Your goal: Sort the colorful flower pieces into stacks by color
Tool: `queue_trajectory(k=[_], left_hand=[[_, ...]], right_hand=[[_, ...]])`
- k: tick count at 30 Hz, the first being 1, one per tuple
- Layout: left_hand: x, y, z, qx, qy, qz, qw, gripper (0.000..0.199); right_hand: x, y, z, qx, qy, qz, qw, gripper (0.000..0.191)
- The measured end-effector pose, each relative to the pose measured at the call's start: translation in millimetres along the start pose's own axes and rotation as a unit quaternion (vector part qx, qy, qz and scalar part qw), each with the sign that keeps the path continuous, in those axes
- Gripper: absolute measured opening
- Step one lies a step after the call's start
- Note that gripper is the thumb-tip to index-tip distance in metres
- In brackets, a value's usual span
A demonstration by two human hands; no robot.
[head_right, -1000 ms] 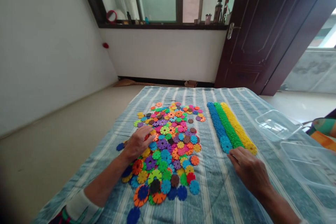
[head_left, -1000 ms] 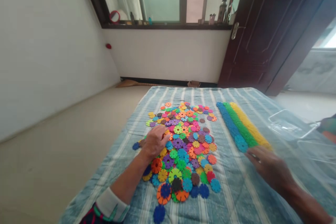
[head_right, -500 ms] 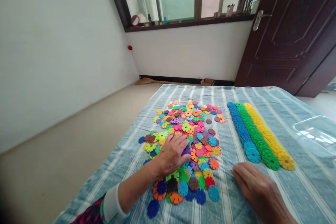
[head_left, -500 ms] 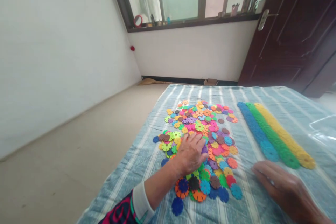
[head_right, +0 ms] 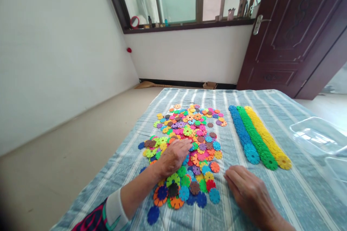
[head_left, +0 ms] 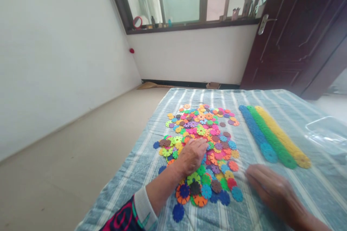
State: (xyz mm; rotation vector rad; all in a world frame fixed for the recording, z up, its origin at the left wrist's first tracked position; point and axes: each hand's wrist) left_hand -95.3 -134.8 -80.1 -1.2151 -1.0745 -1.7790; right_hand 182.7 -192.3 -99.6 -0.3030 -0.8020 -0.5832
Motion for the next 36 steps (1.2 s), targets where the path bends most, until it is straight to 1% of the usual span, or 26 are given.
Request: queue_trajectory(k=[2,5,7,9,11,15,18,21,24,26,27,30,33,36], left_hand=[[-0.4,-6.4,3.1,-0.011,0.011,-0.02,1.0,0.031],[0.0,-17.4,8.0,-0.015,0.03,-0.051,0.998,0.029],[1.3,-25.2,11.0,-0.009,0.048,-0.065,0.997,0.029],[3.8,-32.4,13.4,0.001,0.066,-0.074,0.995,0.029],[7.5,-38.3,14.7,0.014,0.08,-0.083,0.993,0.027],[15.6,-45.6,15.1,0.044,0.122,-0.111,0.985,0.025],[19.2,-49.8,15.3,0.055,0.146,-0.129,0.979,0.024],[19.5,-54.8,15.8,0.058,0.149,-0.127,0.979,0.022],[17.4,-59.2,16.1,0.064,0.154,-0.12,0.979,0.022],[16.0,-60.5,16.1,0.07,0.16,-0.117,0.978,0.024],[15.5,-60.6,16.0,0.071,0.163,-0.116,0.977,0.025],[15.1,-59.0,15.8,0.067,0.167,-0.111,0.977,0.025],[15.5,-56.2,15.3,0.062,0.159,-0.105,0.98,0.024],[15.1,-54.2,14.7,0.057,0.146,-0.1,0.983,0.023]], right_hand=[[-1.9,-7.9,8.7,0.004,-0.029,0.018,0.999,0.024],[-4.8,-21.8,29.3,0.03,-0.101,0.063,0.992,0.023],[-9.6,-29.2,45.5,0.047,-0.144,0.084,0.985,0.018],[-17.7,-32.4,61.2,0.056,-0.174,0.091,0.979,0.014],[-28.2,-30.4,75.3,0.062,-0.192,0.089,0.975,0.013],[-50.3,-13.5,98.8,0.072,-0.195,0.069,0.976,0.015],[-62.8,5.5,113.6,0.059,-0.22,0.053,0.972,0.014],[-68.8,24.6,124.7,0.001,-0.239,0.02,0.971,0.014],[-67.6,34.2,130.7,-0.056,-0.234,0.003,0.971,0.014],[-64.7,30.9,132.6,-0.068,-0.217,0.01,0.974,0.013],[-63.3,26.1,133.2,-0.064,-0.204,0.018,0.977,0.013],[-61.6,4.6,134.3,-0.013,-0.175,0.062,0.982,0.016],[-64.7,-14.4,134.4,0.026,-0.179,0.091,0.979,0.025],[-70.7,-20.1,132.3,0.018,-0.183,0.096,0.978,0.028]])
Point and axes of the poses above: each hand's wrist, its own z-axis towards the middle knuckle, its own x-axis out of the back of the hand, y = z × x, and after that the axes turned 14 degrees about x, right-handed
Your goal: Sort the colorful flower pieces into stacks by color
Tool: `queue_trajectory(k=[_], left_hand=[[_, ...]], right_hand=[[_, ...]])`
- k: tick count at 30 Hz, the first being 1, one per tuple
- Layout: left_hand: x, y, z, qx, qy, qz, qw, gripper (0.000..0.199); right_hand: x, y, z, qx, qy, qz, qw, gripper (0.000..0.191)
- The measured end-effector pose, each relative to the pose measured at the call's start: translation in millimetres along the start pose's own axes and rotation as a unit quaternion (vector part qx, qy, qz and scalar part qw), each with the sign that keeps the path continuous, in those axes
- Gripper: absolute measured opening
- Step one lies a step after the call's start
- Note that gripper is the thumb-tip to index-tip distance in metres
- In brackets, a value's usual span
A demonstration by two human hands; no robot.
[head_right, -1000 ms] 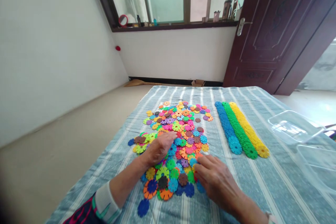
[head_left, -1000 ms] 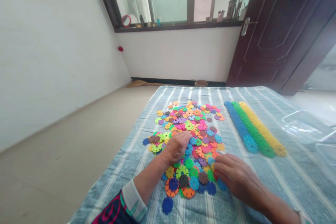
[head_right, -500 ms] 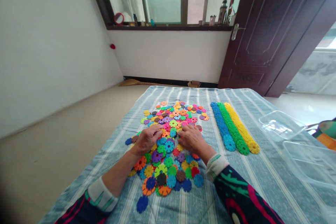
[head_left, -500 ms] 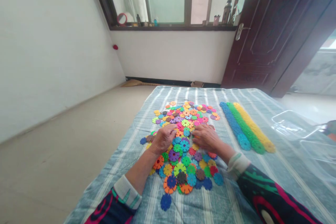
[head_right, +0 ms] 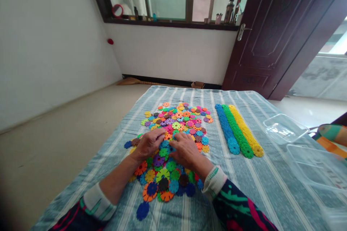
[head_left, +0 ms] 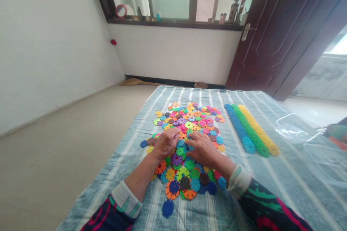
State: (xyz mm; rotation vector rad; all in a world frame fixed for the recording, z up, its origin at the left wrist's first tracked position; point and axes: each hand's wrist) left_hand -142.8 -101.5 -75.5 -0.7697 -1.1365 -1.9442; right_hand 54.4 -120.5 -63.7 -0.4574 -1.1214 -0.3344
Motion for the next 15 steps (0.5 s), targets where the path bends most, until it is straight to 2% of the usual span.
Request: queue_trajectory(k=[8,12,15], left_hand=[[-3.8,-1.6,0.6,-0.012,-0.009,0.009,1.0,0.021],[-3.8,-1.9,2.6,-0.019,-0.012,0.006,1.0,0.021],[-3.3,-3.0,5.5,-0.026,-0.013,0.008,1.0,0.024]], right_hand=[[-1.9,11.5,-13.2,-0.049,0.085,0.046,0.994,0.013],[11.7,16.1,-29.1,-0.091,0.147,0.154,0.973,0.011],[31.6,32.1,-50.4,-0.127,0.193,0.189,0.954,0.008]])
Point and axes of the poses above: each hand's wrist, its own z-axis towards the middle knuckle, its own x-axis out of the back of the hand, y = z × x, and after that the axes turned 14 degrees about x, right-handed
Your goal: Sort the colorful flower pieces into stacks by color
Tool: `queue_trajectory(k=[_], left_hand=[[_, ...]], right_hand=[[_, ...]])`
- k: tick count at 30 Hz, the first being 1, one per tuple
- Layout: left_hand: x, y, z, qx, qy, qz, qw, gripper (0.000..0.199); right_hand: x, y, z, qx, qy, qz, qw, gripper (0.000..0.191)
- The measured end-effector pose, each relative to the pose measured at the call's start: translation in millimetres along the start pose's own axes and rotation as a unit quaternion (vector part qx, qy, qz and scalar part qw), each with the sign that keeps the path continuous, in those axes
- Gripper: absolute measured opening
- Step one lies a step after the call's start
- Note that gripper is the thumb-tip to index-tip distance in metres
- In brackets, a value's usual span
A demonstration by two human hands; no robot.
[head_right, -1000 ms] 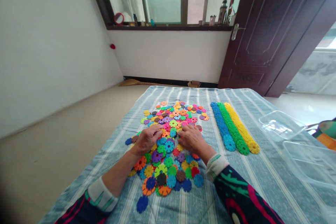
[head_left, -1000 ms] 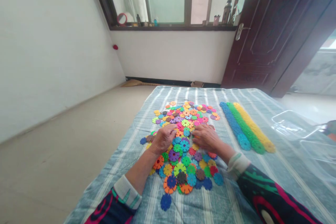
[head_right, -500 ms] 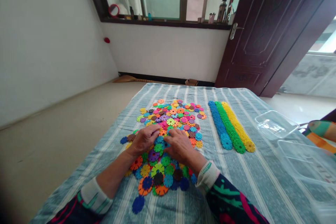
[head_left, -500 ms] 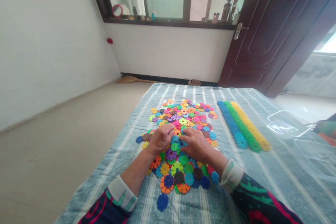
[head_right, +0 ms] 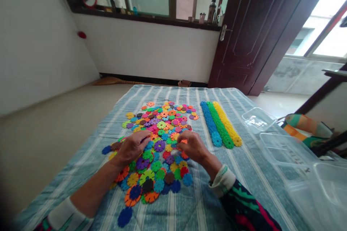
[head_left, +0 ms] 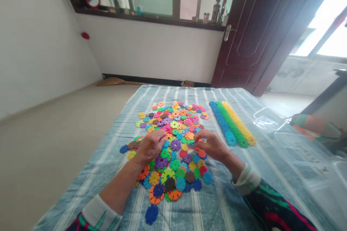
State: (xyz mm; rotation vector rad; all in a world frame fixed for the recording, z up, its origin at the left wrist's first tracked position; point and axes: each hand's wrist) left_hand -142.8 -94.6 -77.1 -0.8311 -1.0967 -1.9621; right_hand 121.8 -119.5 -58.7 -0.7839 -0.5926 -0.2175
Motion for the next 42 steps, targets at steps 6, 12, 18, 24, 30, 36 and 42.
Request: queue_trajectory(k=[6,12,18,24,30,36,42], left_hand=[[-1.2,-7.1,7.0,0.004,0.0,0.001,1.0,0.026],[-2.1,-9.6,8.3,0.006,0.004,0.012,1.0,0.025],[-2.0,-9.9,7.9,0.017,-0.013,0.031,0.999,0.029],[-3.9,-13.3,6.6,0.02,-0.012,0.034,0.999,0.034],[-4.8,-14.9,6.3,0.006,-0.014,0.042,0.999,0.037],[-5.1,-13.9,6.0,0.009,-0.01,0.039,0.999,0.036],[-4.2,-12.7,5.4,0.011,-0.011,0.032,0.999,0.037]], right_hand=[[88.0,27.8,-23.3,-0.066,0.052,-0.123,0.989,0.006],[123.9,37.9,-46.3,-0.098,0.024,-0.18,0.978,0.008],[114.3,51.3,-50.8,-0.102,-0.018,-0.218,0.97,0.01],[112.6,57.3,-57.9,-0.072,-0.038,-0.286,0.955,0.009],[101.5,45.3,-72.3,0.008,-0.082,-0.37,0.925,0.023],[95.2,50.4,-78.0,-0.001,-0.089,-0.397,0.913,0.01],[96.5,60.0,-81.4,-0.02,-0.079,-0.387,0.918,0.007]])
Point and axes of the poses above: each hand's wrist, its own z-axis towards the middle knuckle, its own x-axis out of the back of the hand, y = z × x, and after that the axes turned 14 degrees about x, right-handed
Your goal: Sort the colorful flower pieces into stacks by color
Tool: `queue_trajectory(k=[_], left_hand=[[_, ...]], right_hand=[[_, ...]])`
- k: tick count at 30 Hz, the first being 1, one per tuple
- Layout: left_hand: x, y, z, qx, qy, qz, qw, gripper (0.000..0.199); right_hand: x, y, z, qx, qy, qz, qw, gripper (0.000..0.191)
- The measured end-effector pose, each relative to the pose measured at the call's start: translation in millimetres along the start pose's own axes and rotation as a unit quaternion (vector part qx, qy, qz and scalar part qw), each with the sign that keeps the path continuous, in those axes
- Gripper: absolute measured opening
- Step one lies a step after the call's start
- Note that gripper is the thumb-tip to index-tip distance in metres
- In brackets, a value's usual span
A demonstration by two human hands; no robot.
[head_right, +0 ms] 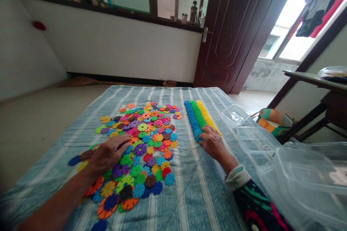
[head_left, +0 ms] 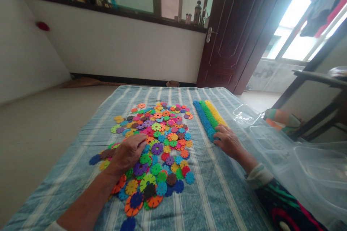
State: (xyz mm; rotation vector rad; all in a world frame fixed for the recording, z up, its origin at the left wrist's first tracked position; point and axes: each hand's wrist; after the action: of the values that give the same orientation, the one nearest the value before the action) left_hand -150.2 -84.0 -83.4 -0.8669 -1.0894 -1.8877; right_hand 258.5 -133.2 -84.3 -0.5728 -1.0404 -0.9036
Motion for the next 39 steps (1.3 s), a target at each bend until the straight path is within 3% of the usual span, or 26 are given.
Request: queue_trajectory(k=[16,25,35,39], left_hand=[[0.9,2.5,-0.2,0.001,0.004,-0.007,1.0,0.034],[6.4,13.2,-0.1,0.011,-0.009,-0.015,1.0,0.031],[5.1,10.8,1.2,-0.007,-0.001,-0.021,1.0,0.03],[4.1,10.2,-0.8,-0.01,-0.002,-0.009,1.0,0.03]], right_hand=[[-0.2,4.8,12.9,-0.006,-0.01,0.009,1.0,0.008],[3.7,1.5,5.3,0.005,-0.002,0.017,1.0,0.007],[15.3,13.4,0.1,-0.042,0.086,0.047,0.994,0.012],[18.4,-2.1,2.6,-0.046,0.124,0.057,0.99,0.015]])
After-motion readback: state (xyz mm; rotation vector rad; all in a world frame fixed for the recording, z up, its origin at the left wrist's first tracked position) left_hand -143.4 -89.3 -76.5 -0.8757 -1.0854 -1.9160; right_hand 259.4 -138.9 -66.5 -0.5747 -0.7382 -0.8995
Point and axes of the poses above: each hand's wrist, its own z-axis towards the middle knuckle, its own x-axis out of the back of the hand, y = z × x, and after that the axes turned 14 degrees about x, right-handed
